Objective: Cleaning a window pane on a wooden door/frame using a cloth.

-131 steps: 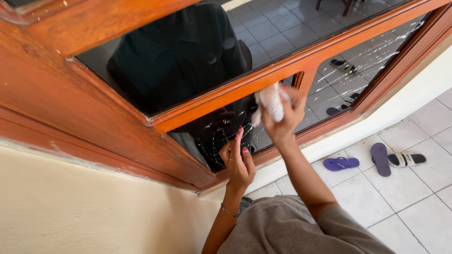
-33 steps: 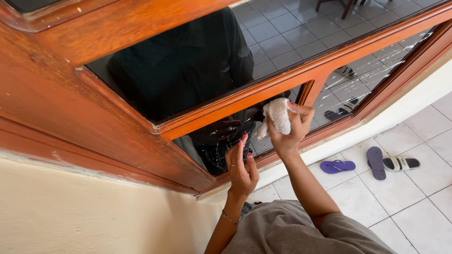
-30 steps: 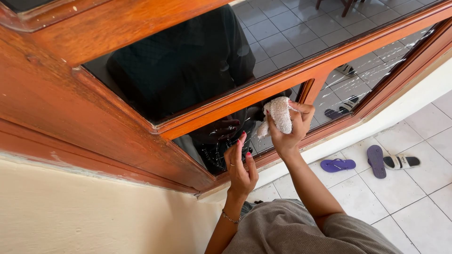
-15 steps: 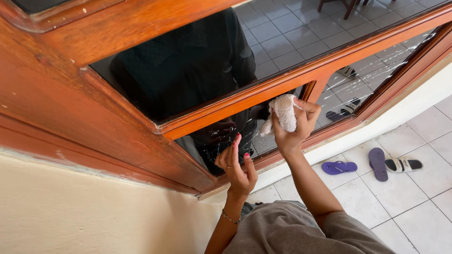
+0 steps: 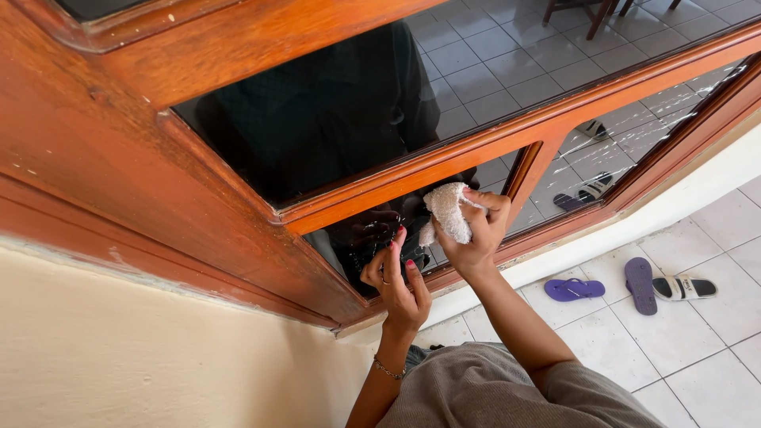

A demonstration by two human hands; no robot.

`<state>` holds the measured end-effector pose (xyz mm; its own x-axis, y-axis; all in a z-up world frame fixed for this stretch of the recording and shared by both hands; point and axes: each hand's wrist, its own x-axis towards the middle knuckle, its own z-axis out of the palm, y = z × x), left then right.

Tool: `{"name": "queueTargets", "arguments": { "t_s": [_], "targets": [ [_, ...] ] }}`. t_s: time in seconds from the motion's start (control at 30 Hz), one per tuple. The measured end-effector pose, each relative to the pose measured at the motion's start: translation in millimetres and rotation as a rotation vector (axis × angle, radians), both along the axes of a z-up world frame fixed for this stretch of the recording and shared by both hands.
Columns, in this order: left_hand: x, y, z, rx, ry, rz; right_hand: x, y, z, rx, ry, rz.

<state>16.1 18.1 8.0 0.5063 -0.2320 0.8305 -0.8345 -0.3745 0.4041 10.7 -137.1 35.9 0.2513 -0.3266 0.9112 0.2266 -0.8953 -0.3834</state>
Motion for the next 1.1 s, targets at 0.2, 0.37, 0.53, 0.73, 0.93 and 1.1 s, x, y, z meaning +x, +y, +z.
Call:
{"name": "queueTargets", "arguments": {
  "t_s": [0.2, 0.37, 0.53, 0.73, 0.93, 1.1],
  "targets": [
    [-2, -1, 0, -0.016, -0.007, -0.009, 1, 20, -18, -0.027, -0.004, 0.024],
    [-1, -1, -7, -0.029, 0.007, -0.017, 9, -3, -6, 0.016, -0.048, -0.020],
    [-1, 0, -5, -0.045, 0.004, -0.015, 9, 7, 5, 0.120, -0.085, -0.015],
    [4, -1, -15, -0.106, -0.044, 0.017, 11, 38, -52, -0.024, -0.007, 0.053],
    [5, 1, -14, -0.148, 0.037, 0.019, 14, 32, -25, -0.132, -0.016, 0.165],
    [1, 7, -7, -0.156, -0.039, 0.030, 12, 39, 6, -0.092, -0.006, 0.136]
  ]
}}
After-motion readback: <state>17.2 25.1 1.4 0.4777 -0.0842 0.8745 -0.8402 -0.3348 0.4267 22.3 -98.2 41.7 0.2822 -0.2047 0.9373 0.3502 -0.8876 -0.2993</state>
